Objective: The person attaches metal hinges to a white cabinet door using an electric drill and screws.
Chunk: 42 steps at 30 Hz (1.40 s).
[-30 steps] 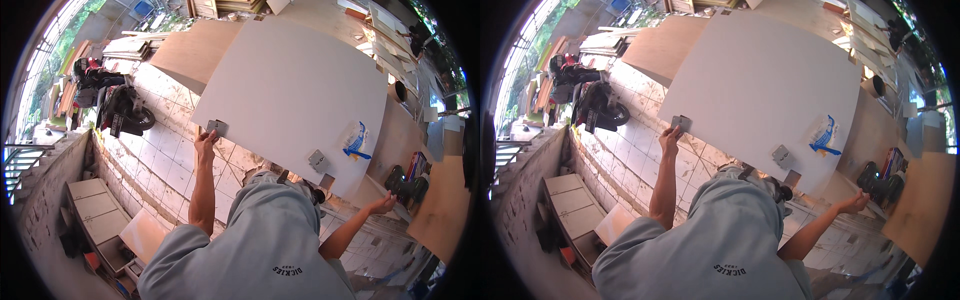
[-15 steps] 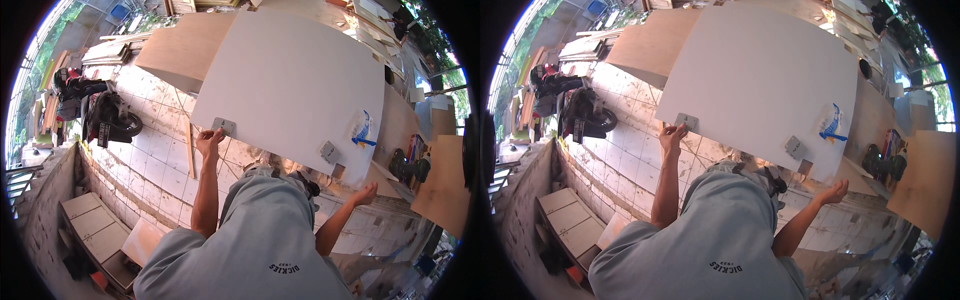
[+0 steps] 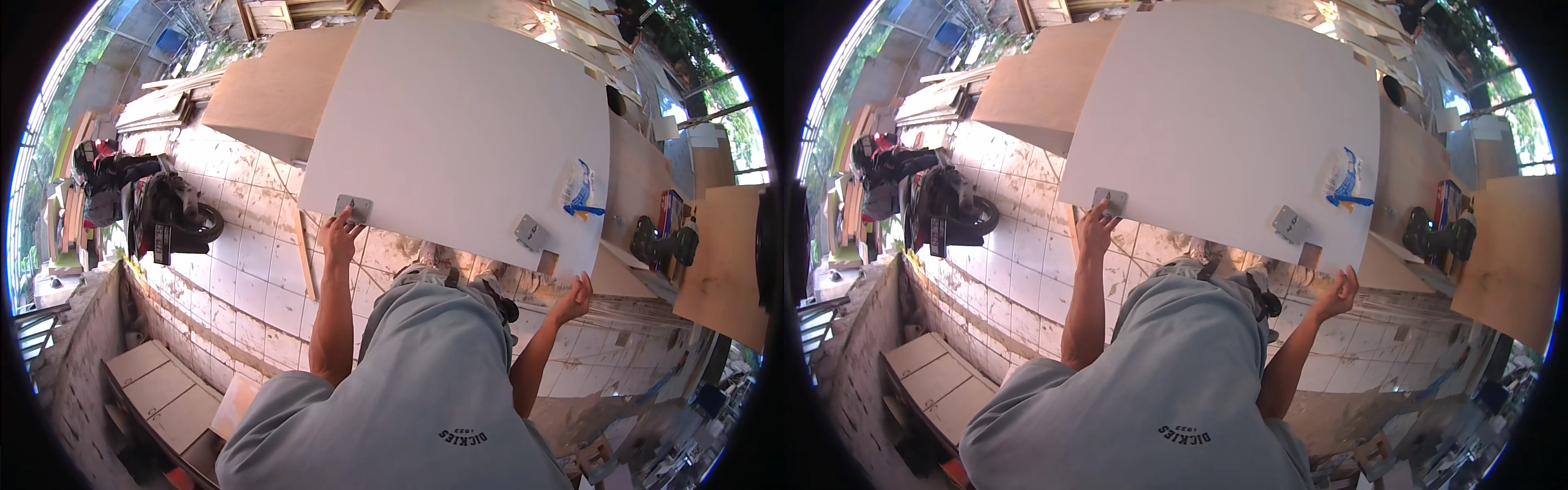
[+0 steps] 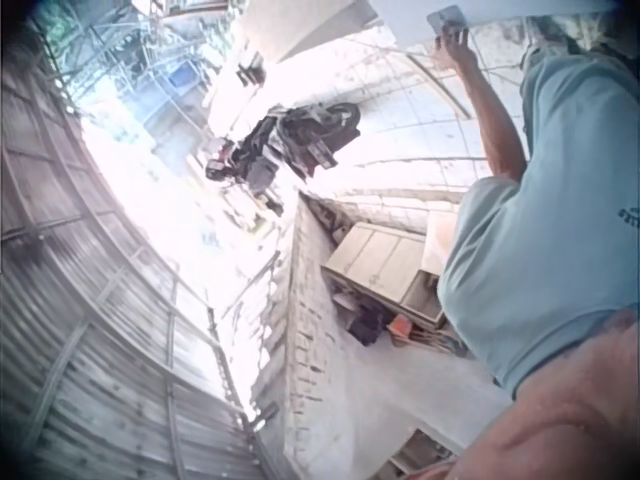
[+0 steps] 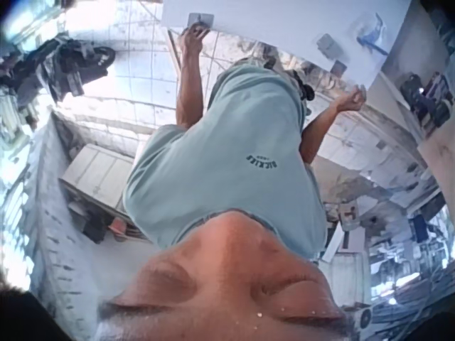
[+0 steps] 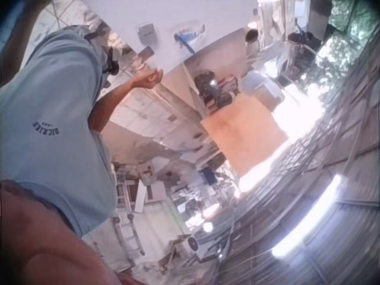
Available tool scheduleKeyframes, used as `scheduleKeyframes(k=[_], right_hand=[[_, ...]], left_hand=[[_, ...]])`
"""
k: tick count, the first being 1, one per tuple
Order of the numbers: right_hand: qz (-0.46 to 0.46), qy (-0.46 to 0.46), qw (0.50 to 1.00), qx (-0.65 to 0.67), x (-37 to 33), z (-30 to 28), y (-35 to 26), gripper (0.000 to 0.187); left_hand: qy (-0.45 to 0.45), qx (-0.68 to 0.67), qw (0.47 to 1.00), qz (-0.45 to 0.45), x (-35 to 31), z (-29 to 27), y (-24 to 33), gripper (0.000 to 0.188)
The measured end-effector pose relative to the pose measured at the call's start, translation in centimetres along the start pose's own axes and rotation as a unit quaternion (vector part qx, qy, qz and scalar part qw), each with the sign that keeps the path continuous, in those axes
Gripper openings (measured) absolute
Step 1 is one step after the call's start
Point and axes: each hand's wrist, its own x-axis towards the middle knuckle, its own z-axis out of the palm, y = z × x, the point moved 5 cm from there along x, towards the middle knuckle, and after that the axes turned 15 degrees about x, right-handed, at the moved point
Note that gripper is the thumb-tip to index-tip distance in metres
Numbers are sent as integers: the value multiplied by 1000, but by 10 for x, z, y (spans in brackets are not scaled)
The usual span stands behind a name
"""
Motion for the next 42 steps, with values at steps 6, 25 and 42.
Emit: scheduleKeyframes(k=[6,25,42], right_hand=[[-32,-70,995,-61,-20,26,-11,25],[-152,-693,703,-48,-163,276,-77,49],[-264,-705,652,-86,-266,351,-69,67]], left_hand=[[11,18,1000,-8,13,0,-11,39],[-60,624,641,442,-23,-11,112,64],[-251,655,517,491,12,7,112,75]])
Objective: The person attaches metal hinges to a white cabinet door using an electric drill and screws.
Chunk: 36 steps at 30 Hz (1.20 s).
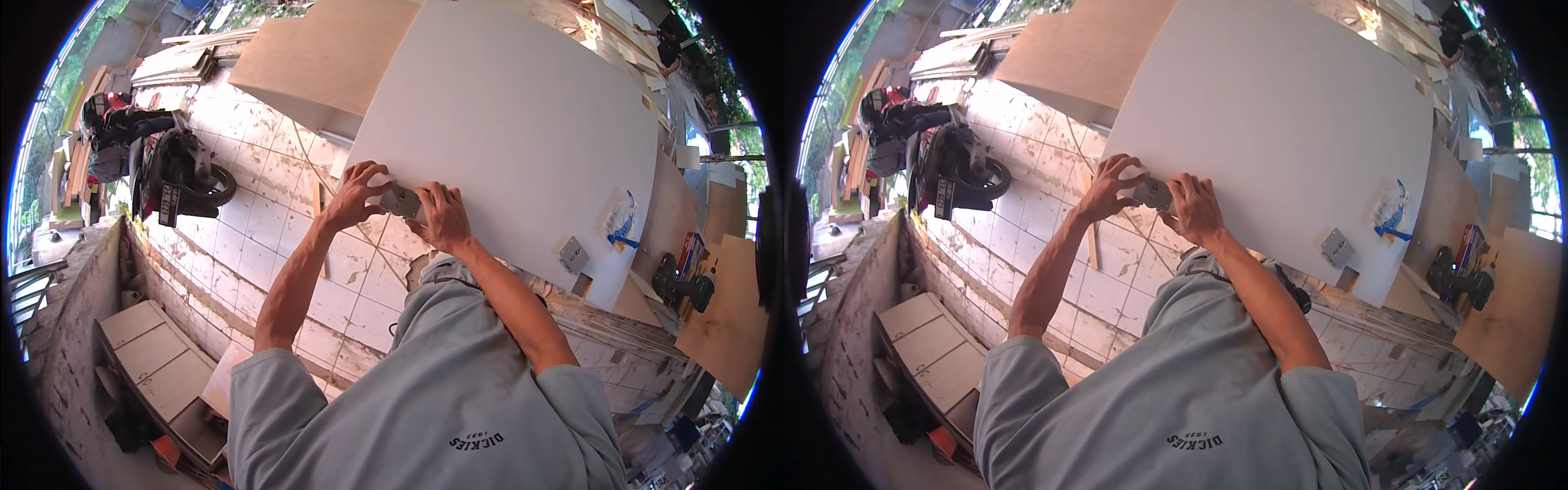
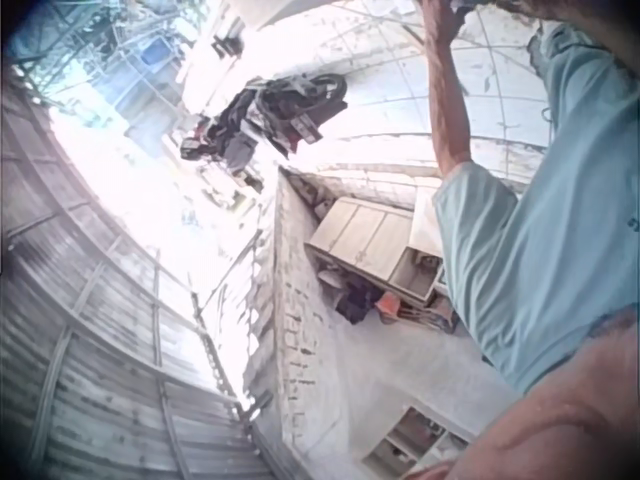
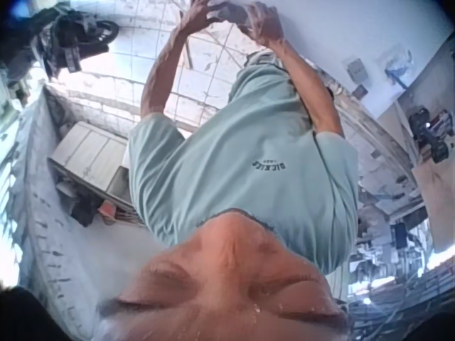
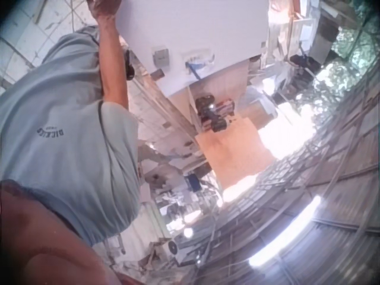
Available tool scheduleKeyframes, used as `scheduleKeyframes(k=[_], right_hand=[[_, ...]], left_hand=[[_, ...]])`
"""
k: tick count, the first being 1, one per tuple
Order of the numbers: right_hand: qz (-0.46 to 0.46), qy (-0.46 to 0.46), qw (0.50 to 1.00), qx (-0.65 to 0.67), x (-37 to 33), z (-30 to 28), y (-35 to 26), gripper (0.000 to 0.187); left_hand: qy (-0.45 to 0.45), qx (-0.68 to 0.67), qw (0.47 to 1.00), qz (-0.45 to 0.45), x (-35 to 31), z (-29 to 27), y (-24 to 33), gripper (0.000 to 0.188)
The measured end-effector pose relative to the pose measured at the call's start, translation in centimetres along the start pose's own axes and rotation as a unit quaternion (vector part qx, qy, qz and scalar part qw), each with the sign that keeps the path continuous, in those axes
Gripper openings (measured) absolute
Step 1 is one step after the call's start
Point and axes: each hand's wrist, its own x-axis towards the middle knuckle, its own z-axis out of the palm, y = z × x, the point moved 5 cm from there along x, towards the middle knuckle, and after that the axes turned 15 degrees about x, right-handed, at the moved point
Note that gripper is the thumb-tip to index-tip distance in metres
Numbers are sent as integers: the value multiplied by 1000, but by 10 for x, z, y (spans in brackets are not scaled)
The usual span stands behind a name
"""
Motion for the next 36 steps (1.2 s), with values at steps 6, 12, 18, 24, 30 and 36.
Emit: scheduleKeyframes(k=[6,12,18,24,30,36], right_hand=[[-2,12,1000,11,0,-1,2,67],[-9,16,1000,21,2,-5,1,58],[1,26,999,37,3,-6,0,56],[-4,28,999,44,3,-6,0,55],[2,23,998,61,3,-8,2,56],[6,21,997,68,3,-9,4,55]], left_hand=[[-11,-21,1000,-4,1,1,-7,75],[-17,-46,999,-20,0,1,-10,71],[-1,-69,997,-39,-2,0,-8,69],[4,-77,996,-37,-2,0,-8,68],[9,-77,997,-31,-4,0,-7,70],[10,-89,995,-32,-4,-1,-7,70]])
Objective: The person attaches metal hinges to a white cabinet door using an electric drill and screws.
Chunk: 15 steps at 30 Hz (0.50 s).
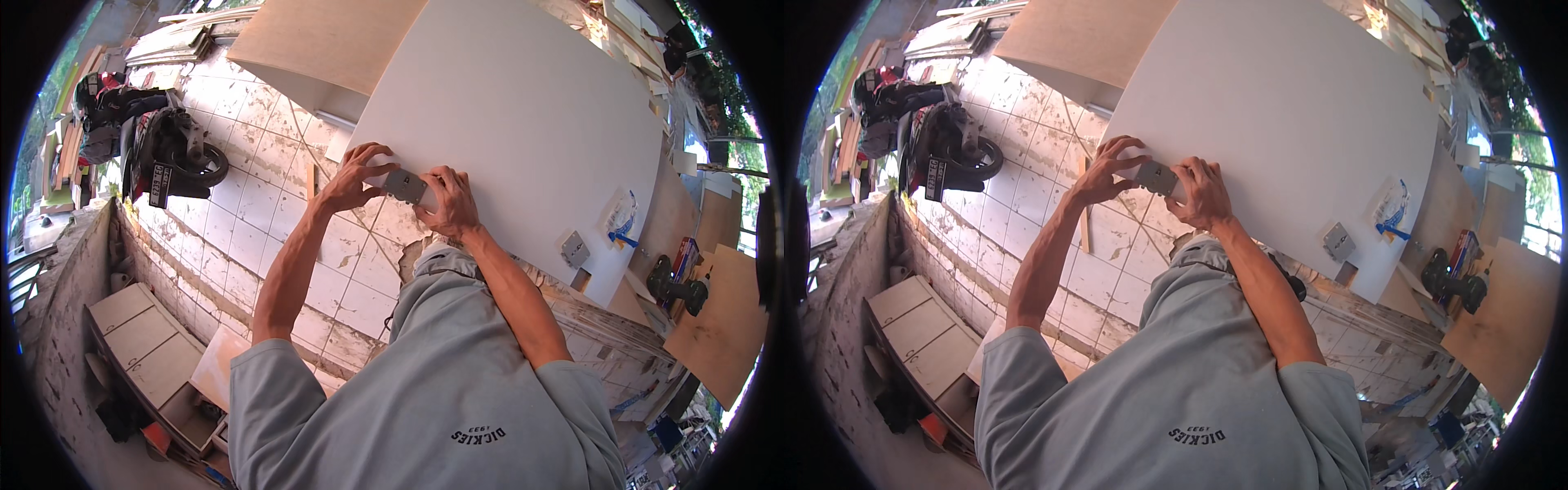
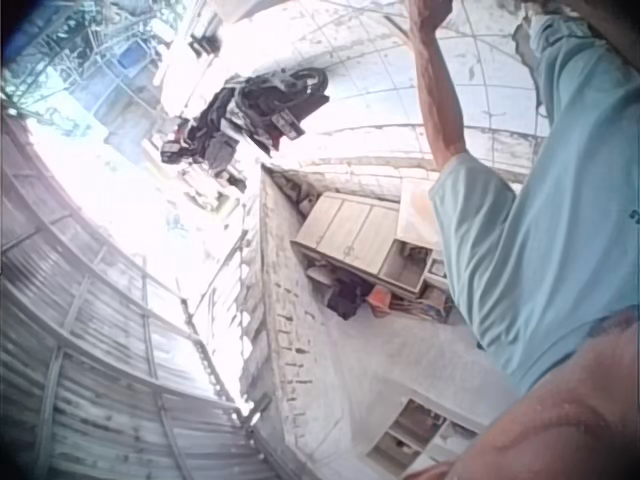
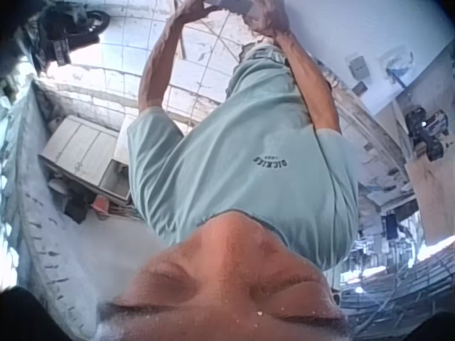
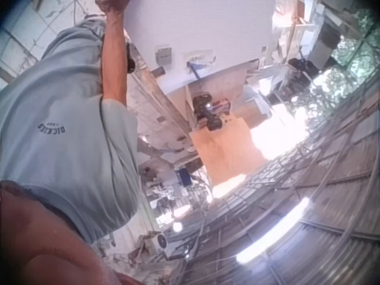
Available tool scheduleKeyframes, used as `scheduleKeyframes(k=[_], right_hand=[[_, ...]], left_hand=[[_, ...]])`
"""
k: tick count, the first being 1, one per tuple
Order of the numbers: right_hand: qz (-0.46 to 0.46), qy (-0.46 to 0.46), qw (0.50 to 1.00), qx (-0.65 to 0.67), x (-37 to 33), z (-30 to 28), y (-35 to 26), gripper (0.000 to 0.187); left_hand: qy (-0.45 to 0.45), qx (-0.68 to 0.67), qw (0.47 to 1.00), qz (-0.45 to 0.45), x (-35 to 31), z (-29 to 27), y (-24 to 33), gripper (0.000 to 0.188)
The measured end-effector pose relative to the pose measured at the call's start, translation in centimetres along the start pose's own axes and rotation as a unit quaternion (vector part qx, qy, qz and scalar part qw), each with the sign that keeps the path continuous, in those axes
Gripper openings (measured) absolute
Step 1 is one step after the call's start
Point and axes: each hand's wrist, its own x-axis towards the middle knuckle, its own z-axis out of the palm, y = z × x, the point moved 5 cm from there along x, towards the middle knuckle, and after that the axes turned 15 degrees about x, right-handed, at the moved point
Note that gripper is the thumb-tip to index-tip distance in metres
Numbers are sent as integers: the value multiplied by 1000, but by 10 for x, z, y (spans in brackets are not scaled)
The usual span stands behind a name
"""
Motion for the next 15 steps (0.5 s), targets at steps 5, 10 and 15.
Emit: scheduleKeyframes(k=[5,10,15], right_hand=[[5,-1,1000,-1,1,0,0,55],[8,2,1000,4,0,0,1,55],[6,2,1000,11,0,0,2,55]], left_hand=[[-6,-10,1000,-8,0,-1,-1,71],[-14,-15,1000,-17,0,0,-2,70],[-13,-15,1000,-20,0,1,-4,69]])
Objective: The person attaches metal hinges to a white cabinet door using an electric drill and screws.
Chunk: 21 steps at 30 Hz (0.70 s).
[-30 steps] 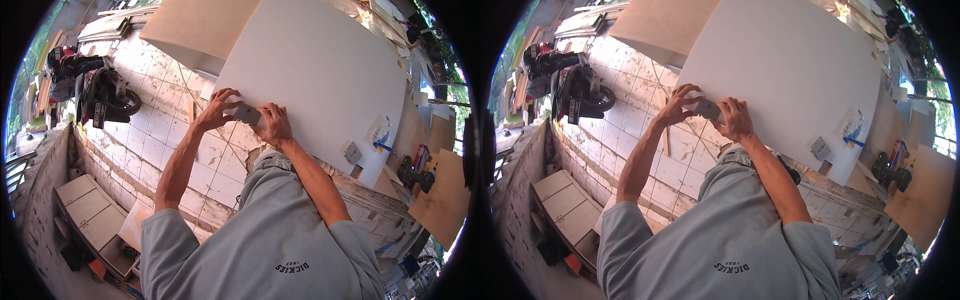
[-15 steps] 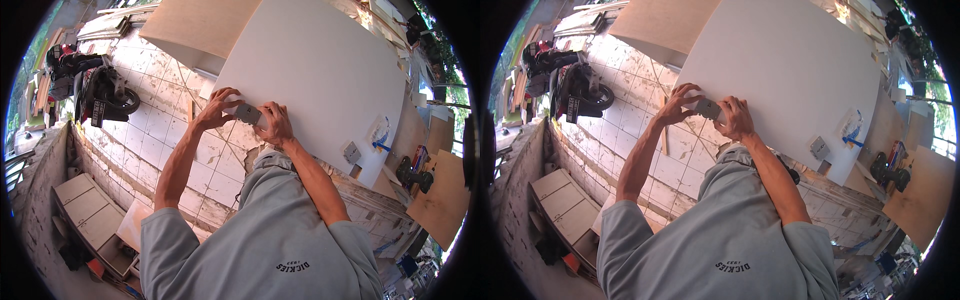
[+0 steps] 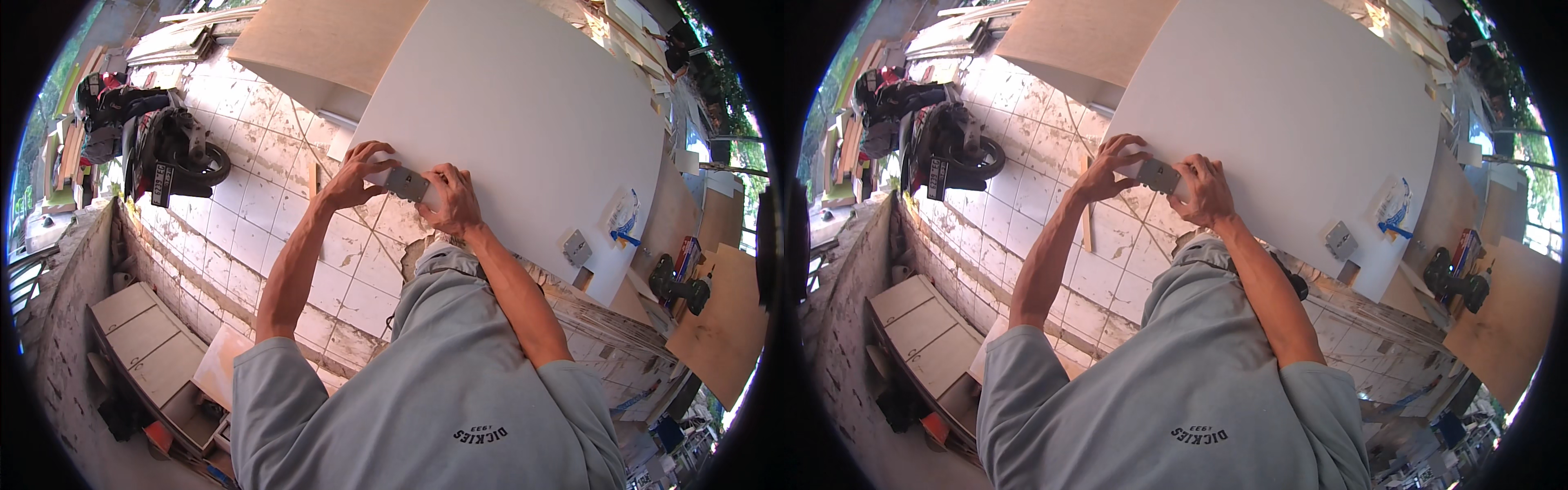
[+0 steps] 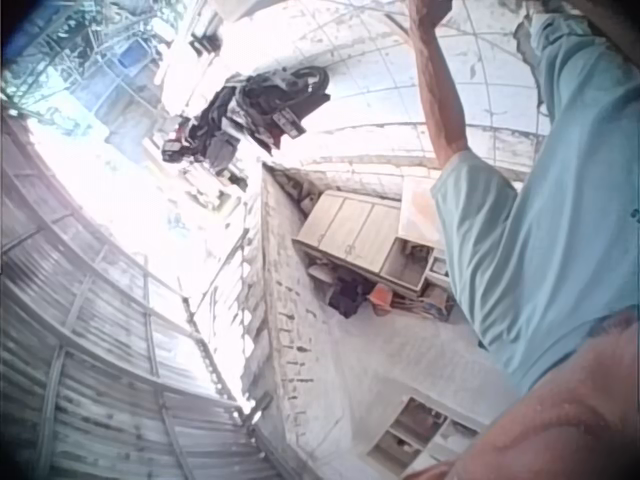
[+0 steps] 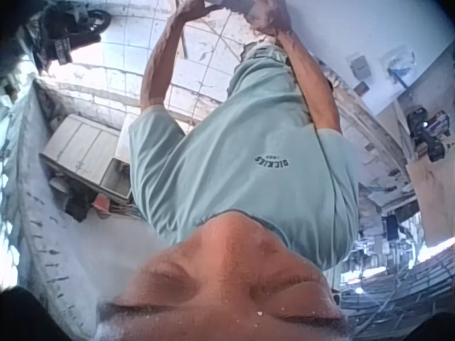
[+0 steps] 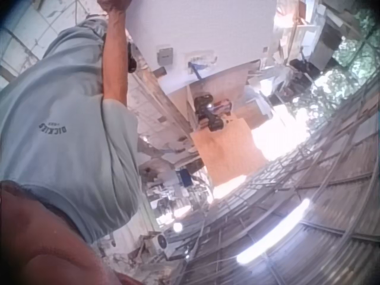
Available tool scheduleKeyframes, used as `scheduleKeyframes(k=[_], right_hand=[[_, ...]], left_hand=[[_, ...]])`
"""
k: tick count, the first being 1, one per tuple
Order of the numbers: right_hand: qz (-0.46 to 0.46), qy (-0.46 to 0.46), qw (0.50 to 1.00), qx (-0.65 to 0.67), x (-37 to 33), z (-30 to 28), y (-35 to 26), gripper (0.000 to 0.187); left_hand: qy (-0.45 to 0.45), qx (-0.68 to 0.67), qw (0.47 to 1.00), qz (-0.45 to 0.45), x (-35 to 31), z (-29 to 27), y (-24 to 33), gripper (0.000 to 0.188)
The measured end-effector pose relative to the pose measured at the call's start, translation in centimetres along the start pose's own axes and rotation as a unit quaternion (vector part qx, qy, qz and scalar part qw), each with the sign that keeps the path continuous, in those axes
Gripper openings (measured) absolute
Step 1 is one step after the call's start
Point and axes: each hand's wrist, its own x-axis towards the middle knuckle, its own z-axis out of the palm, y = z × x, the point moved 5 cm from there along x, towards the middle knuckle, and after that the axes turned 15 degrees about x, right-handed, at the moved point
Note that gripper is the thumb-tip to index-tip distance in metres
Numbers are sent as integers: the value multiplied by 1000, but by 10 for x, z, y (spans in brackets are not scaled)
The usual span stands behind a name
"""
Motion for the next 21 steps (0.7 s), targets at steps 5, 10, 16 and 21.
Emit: scheduleKeyframes(k=[5,10,16,21], right_hand=[[2,-1,1000,4,0,-1,-1,54],[10,8,1000,15,1,-2,0,53],[24,10,999,18,0,-1,3,53],[35,9,999,24,0,0,5,53]], left_hand=[[8,-7,1000,-1,-1,0,-1,69],[11,-4,1000,-5,0,1,-2,67],[16,-11,1000,-12,2,1,-2,66],[14,-10,1000,-17,2,0,-2,65]])
